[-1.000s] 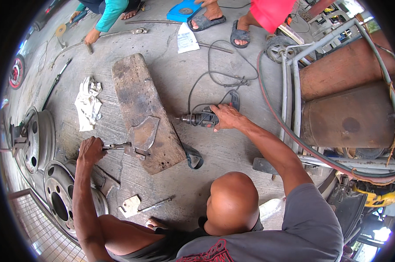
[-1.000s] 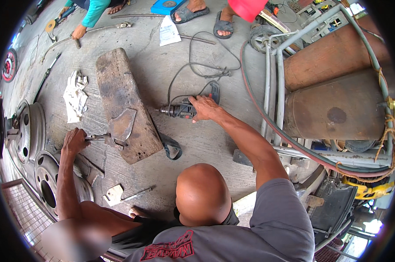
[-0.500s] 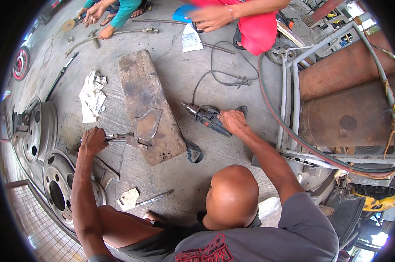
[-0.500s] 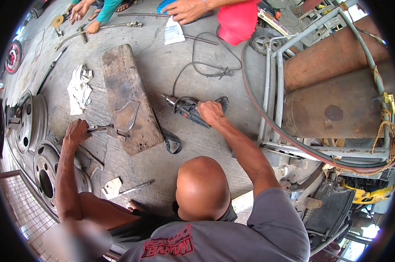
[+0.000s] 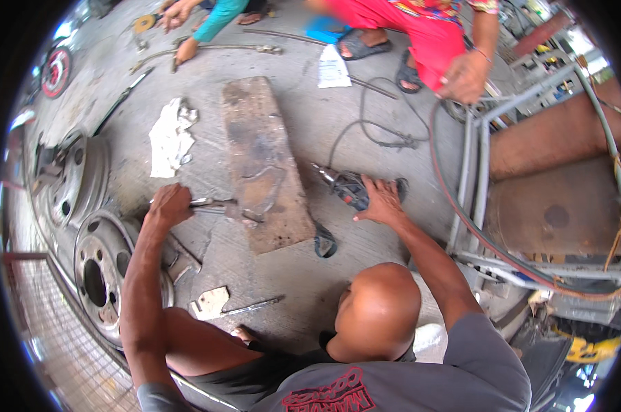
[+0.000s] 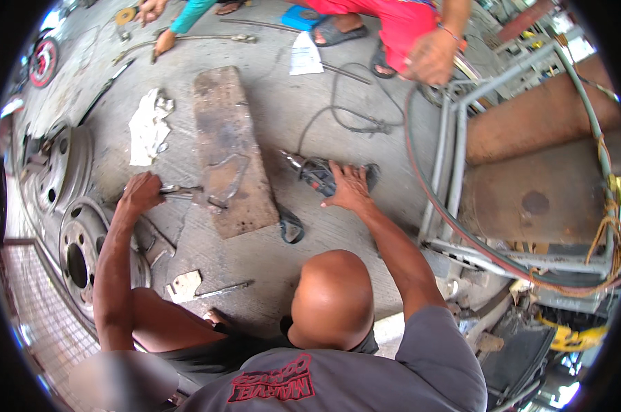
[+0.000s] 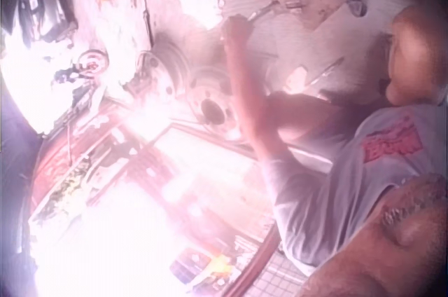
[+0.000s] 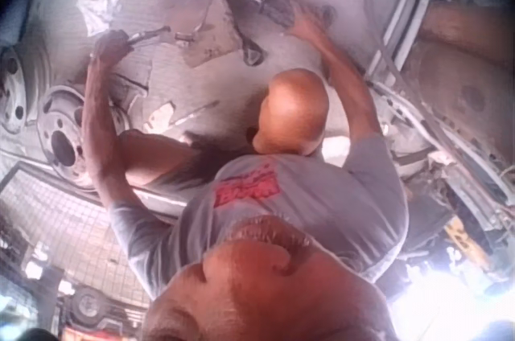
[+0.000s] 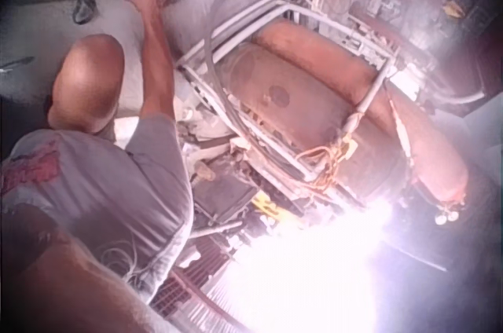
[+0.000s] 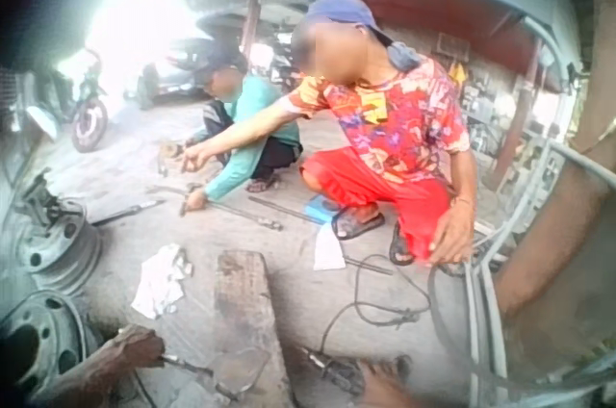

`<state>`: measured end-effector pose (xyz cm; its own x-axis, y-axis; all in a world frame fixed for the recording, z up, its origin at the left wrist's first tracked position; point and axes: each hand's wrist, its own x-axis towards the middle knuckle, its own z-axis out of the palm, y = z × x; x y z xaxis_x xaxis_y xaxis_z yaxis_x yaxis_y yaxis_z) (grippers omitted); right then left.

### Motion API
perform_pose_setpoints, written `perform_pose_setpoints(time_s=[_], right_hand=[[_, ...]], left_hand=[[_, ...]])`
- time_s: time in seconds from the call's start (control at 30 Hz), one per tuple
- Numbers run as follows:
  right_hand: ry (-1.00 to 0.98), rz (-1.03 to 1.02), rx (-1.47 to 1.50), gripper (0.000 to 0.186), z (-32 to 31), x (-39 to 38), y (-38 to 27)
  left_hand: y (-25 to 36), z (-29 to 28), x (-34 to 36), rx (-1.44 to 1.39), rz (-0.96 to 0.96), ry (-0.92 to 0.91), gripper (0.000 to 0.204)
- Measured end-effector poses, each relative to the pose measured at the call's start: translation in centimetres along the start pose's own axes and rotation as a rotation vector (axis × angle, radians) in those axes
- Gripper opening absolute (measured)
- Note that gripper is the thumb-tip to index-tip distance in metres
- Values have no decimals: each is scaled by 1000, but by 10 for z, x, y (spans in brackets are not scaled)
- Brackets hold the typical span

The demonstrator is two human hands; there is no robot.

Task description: The person sits on the floor and uses a corded drill to make holes in a small metal piece held in a clamp. They adjust the drill and the workpiece, then continue drilling while another person grinds metal nearby.

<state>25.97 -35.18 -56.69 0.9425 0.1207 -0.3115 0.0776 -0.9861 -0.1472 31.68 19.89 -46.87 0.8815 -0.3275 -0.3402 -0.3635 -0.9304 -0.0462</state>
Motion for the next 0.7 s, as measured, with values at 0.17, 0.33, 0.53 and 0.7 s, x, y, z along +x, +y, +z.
perform_pose_setpoints(time_s=[0.17,0.33,0.53,0.7], right_hand=[[-15,44,68,134,3,13,-13],[-44,104,59,126,1,14,-15],[-25,153,34,125,-1,10,-25],[-1,179,48,124,5,10,-30]], left_hand=[[7,-29,-5,-12,-22,-109,36],[28,-67,-27,-125,11,-170,44],[77,-66,-21,-334,-105,-194,45],[123,-53,-12,-528,-93,-195,33]])
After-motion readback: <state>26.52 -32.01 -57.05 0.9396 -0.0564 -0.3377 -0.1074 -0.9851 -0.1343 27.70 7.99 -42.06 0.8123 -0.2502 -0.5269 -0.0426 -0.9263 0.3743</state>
